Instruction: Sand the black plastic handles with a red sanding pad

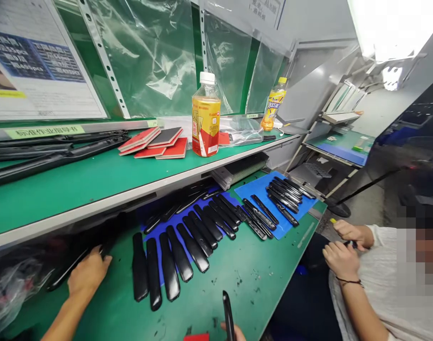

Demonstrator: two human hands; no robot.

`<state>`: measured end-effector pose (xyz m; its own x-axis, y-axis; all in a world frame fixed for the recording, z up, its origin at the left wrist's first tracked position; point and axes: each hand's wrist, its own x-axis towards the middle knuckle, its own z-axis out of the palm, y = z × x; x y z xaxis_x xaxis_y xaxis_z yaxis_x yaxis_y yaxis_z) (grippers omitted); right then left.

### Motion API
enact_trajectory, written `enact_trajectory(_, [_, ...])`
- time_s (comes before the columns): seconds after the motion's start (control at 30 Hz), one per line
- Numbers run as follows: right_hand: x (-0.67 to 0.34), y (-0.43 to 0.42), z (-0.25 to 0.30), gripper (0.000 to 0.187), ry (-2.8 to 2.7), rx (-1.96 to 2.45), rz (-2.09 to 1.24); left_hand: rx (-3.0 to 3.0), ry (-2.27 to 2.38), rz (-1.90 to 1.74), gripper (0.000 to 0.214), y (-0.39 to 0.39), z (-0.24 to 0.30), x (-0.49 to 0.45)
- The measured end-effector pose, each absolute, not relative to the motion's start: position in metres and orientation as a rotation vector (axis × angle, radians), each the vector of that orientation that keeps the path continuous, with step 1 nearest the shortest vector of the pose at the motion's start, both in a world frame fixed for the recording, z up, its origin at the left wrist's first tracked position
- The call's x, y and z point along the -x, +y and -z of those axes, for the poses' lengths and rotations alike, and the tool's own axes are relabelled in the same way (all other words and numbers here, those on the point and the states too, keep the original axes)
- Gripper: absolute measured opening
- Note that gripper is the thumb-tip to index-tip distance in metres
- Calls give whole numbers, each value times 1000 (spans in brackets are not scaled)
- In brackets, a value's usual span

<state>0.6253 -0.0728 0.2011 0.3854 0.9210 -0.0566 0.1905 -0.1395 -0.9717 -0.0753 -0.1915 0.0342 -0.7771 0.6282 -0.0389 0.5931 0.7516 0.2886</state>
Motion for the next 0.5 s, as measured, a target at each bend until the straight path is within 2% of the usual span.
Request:
enact_trajectory(0.1, [-626,-76,-192,56,-1021,1576,-903,-1041,2724,-381,60,-193,-28,73])
enact_trajectory(0.2, [-624,-82,-186,38,-1057,1564,-915,-1102,2686,-368,54,-192,-17,61])
enact_trajectory(0.3, [-625,-85,-186,39,-1108,1575,-927,-1140,2741,-343,56,-190,-8,42])
enact_trajectory(0.43, [-626,-83,-190,53,-1140,1605,-931,-1245,2797,-316,56,-189,-11,26])
enact_trajectory(0.5, [-620,-80,-192,50,-1145,1607,-961,-1274,2828,-320,53,-189,-16,32])
